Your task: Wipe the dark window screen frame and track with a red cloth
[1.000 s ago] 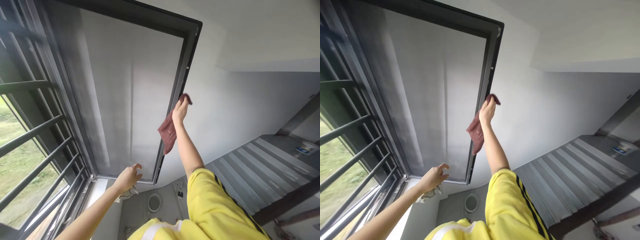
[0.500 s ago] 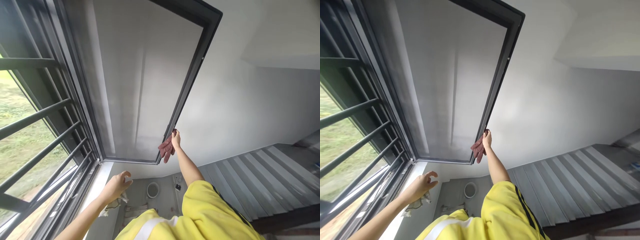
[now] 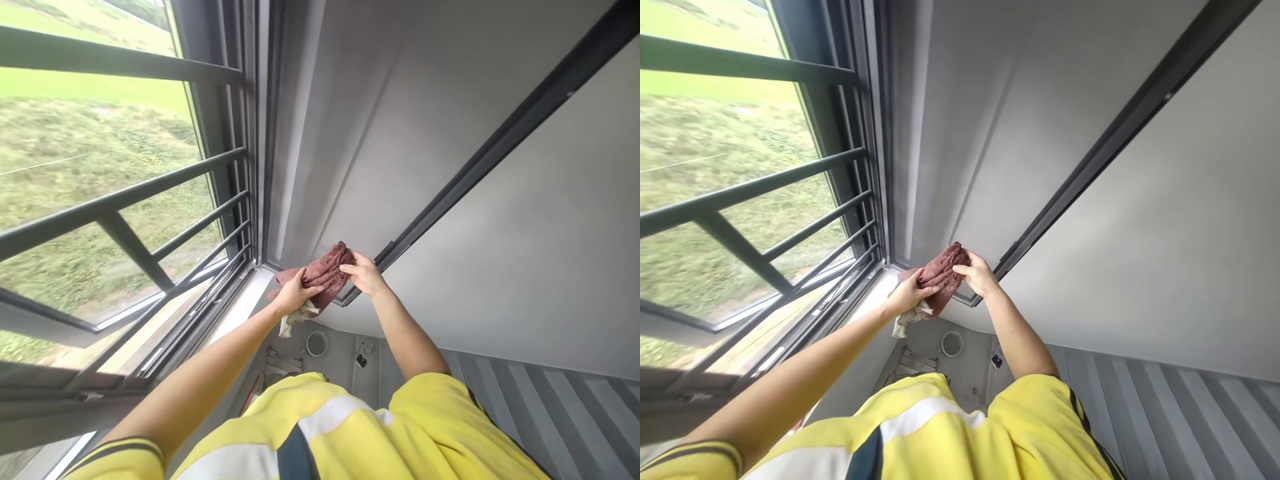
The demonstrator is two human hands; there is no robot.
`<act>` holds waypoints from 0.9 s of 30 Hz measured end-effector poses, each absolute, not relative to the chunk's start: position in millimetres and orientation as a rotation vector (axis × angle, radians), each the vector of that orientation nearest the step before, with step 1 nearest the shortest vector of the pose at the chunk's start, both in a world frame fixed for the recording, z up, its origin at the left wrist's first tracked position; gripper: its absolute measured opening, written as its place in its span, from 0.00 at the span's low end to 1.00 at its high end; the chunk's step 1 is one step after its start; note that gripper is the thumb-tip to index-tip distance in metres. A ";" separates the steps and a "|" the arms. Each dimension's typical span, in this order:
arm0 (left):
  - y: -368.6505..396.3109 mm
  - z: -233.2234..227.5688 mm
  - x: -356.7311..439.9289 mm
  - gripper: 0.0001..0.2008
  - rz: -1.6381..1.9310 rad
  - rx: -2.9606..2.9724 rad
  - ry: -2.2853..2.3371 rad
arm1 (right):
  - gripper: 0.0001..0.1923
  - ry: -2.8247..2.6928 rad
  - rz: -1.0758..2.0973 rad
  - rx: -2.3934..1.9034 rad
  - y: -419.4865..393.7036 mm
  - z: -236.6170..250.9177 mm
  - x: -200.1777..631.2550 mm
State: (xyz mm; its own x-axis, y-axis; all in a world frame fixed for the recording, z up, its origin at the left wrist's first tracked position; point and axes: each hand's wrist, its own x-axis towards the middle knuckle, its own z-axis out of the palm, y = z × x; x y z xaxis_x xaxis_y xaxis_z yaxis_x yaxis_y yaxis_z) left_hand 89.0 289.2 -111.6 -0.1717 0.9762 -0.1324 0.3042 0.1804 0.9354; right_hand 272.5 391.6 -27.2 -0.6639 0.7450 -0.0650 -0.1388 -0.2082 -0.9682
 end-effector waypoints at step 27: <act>274.4 12.1 15.1 0.16 0.414 1.696 2.290 | 0.22 -1.476 1.783 -0.783 420.2 -7.3 275.2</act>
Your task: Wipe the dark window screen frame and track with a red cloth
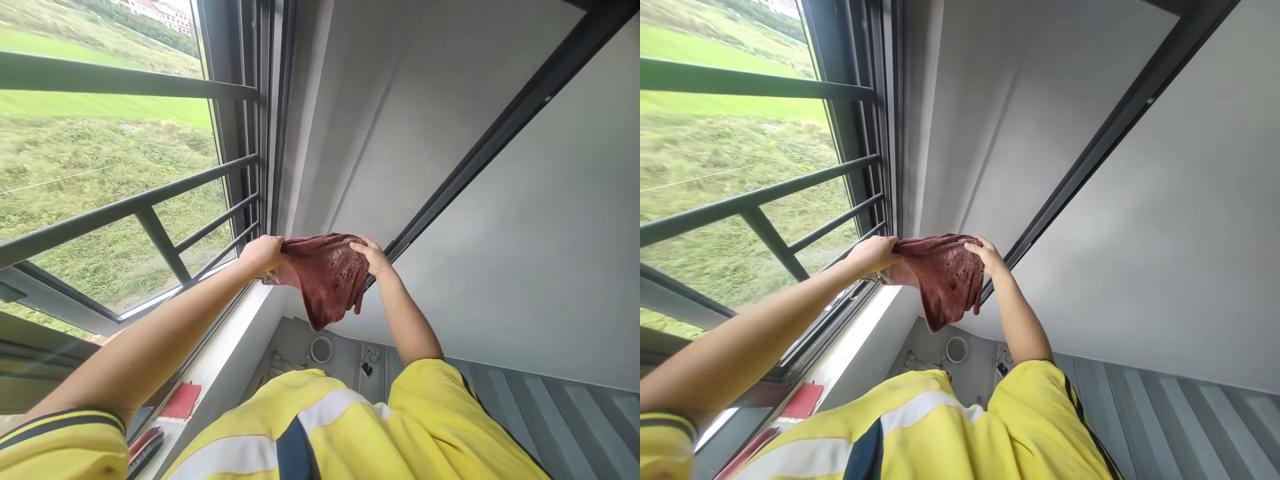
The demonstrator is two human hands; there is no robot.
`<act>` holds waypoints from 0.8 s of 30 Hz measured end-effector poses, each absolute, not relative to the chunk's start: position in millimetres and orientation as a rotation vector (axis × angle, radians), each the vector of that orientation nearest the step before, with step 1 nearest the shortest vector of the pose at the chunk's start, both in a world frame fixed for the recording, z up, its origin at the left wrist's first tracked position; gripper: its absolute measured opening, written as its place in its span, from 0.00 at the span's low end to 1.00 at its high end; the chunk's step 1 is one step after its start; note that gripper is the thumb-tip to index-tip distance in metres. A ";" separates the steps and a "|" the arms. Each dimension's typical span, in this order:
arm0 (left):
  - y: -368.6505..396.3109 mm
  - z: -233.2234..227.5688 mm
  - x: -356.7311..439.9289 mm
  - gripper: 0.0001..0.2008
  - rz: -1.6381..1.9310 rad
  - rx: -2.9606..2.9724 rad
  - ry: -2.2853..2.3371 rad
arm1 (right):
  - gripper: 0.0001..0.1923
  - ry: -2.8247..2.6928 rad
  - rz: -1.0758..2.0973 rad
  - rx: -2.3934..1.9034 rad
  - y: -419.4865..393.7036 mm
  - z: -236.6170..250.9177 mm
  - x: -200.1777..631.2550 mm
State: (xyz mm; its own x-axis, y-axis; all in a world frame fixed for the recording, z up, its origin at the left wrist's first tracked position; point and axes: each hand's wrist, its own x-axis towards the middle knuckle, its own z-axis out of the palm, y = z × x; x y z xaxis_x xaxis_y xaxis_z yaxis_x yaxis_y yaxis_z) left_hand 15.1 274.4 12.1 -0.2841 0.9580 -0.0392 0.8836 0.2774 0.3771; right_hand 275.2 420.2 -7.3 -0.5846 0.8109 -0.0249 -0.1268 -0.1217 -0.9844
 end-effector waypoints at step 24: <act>257.6 47.0 -22.9 0.28 0.756 1.381 2.048 | 0.15 -2.297 0.817 -0.725 356.9 -27.9 209.7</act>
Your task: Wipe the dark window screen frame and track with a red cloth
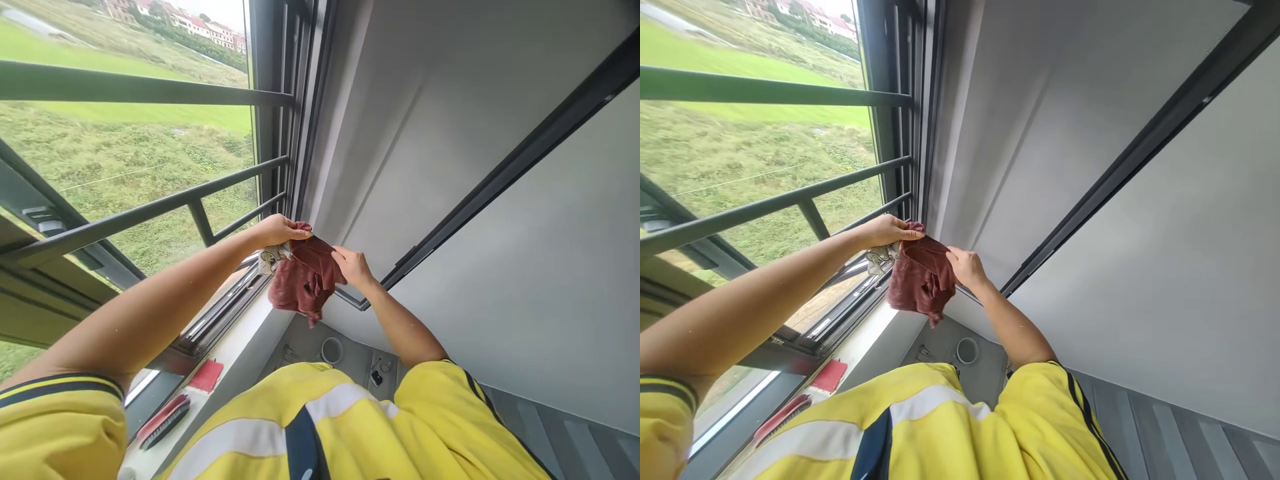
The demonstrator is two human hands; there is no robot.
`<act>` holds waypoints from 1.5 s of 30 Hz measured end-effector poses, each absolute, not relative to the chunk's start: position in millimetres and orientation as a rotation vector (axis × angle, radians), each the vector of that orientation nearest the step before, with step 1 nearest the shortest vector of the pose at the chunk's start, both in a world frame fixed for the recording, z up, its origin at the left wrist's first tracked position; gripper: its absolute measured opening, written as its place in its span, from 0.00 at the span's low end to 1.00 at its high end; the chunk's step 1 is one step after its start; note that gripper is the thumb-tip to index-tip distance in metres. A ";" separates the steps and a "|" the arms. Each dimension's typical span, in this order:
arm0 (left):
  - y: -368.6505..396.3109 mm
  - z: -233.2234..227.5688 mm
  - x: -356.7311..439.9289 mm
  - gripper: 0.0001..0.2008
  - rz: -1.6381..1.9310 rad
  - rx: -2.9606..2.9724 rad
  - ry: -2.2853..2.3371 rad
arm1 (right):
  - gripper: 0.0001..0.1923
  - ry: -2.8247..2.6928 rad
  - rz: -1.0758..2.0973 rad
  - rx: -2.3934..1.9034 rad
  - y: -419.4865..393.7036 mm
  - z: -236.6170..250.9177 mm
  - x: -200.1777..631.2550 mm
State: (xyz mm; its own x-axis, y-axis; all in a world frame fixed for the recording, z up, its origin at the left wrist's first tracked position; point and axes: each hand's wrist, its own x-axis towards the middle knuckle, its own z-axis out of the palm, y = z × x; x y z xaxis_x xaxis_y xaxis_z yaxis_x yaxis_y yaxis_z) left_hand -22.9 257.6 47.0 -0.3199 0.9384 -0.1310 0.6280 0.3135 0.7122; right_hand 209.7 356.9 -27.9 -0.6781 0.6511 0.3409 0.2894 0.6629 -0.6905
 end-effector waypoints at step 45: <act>278.6 94.4 16.1 0.38 1.158 1.588 1.569 | 0.26 -2.325 0.825 -0.520 409.0 176.3 208.0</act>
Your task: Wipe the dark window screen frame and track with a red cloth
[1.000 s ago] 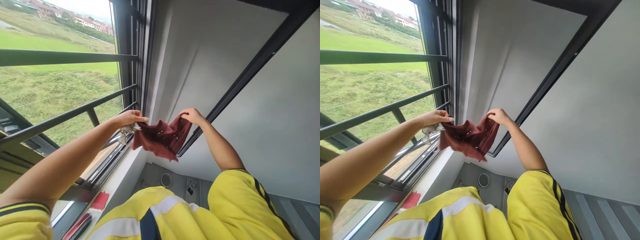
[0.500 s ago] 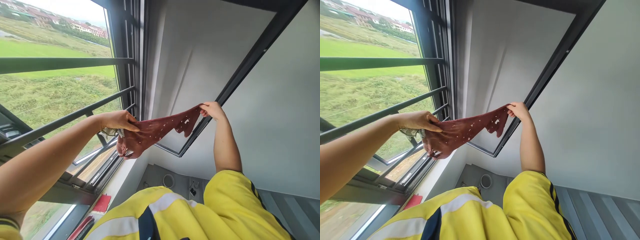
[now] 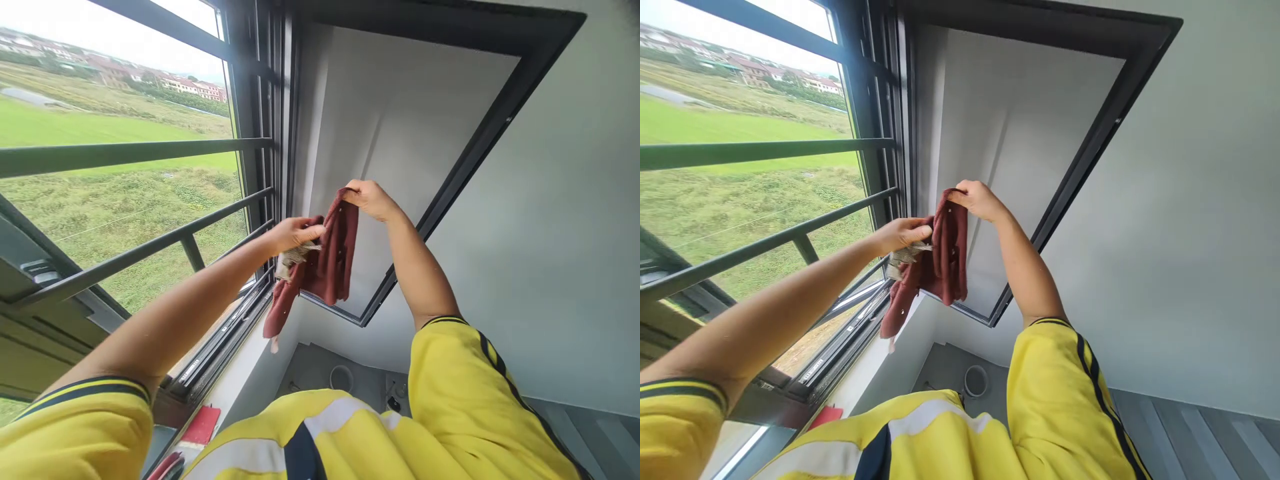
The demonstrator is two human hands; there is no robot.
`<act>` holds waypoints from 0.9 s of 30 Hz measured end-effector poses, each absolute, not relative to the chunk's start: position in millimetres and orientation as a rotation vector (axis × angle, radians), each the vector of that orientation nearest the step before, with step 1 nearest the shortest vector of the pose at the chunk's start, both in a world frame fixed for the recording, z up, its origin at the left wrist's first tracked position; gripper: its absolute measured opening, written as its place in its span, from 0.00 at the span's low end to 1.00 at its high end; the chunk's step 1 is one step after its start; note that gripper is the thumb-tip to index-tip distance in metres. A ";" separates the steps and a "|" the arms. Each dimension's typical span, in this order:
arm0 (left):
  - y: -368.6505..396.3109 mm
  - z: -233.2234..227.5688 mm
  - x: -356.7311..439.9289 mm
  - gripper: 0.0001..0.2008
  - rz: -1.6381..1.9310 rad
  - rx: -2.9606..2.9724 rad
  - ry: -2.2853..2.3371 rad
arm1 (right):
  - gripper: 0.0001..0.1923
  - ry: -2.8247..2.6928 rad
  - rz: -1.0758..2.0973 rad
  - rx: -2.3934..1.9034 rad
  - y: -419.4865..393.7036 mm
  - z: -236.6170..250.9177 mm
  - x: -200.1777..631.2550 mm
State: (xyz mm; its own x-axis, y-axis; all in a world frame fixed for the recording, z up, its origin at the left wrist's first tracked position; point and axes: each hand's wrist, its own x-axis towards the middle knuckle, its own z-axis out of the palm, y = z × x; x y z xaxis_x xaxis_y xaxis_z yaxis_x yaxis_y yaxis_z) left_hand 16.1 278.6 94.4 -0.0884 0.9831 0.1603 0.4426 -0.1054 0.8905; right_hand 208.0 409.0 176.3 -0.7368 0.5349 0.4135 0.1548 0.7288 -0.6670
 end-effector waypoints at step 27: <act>281.9 102.6 -0.5 0.27 1.126 1.358 1.527 | 0.31 -0.902 1.838 -0.175 349.2 27.6 177.1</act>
State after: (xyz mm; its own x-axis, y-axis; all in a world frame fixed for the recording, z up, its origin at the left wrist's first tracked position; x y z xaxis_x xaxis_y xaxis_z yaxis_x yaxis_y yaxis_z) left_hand -0.5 281.9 102.6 -0.1177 0.9930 0.0015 0.2951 0.0335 0.9549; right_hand 177.1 349.2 27.6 -0.4549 0.8465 0.2765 -0.7367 -0.1833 -0.6509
